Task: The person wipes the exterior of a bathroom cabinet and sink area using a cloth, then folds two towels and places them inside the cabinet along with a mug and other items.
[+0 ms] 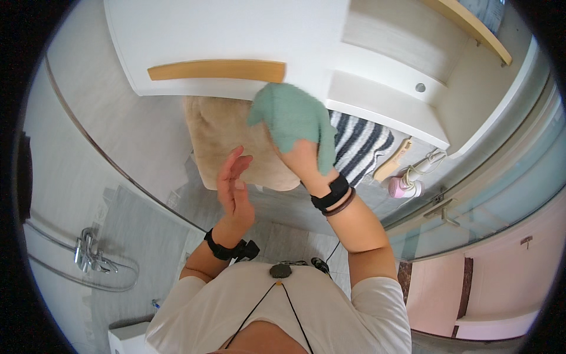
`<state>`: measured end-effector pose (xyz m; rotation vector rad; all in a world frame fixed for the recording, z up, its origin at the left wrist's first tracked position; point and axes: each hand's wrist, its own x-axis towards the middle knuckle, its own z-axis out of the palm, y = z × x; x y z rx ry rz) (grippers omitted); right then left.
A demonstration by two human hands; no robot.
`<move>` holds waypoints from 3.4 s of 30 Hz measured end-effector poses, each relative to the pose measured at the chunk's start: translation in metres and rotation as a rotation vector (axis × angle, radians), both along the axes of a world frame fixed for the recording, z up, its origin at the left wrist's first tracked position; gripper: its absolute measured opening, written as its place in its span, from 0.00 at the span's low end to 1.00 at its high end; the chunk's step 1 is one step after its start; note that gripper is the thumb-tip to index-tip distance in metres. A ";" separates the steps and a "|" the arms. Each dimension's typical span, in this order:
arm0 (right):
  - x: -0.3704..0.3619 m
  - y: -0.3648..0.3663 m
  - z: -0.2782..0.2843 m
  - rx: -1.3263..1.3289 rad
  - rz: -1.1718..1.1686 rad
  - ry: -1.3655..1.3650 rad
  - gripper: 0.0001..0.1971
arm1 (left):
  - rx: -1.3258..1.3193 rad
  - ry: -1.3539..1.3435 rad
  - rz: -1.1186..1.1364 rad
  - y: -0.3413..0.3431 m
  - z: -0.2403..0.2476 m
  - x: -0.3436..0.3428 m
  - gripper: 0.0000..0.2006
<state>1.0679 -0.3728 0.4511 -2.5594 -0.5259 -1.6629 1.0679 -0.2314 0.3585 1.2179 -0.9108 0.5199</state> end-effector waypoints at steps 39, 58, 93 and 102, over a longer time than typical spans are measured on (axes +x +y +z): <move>0.025 0.046 0.116 -0.174 -0.495 0.010 0.15 | 0.025 0.254 0.016 0.126 -0.050 0.063 0.18; 0.071 0.128 0.083 -0.149 -0.219 0.024 0.08 | 0.006 0.333 0.032 0.112 -0.065 0.060 0.19; 0.063 0.086 0.179 -0.329 -0.358 0.155 0.11 | 0.127 0.344 0.025 0.109 -0.058 0.036 0.20; 0.129 0.128 0.165 -0.627 -0.224 0.376 0.16 | 0.132 0.191 0.083 0.123 -0.072 0.038 0.18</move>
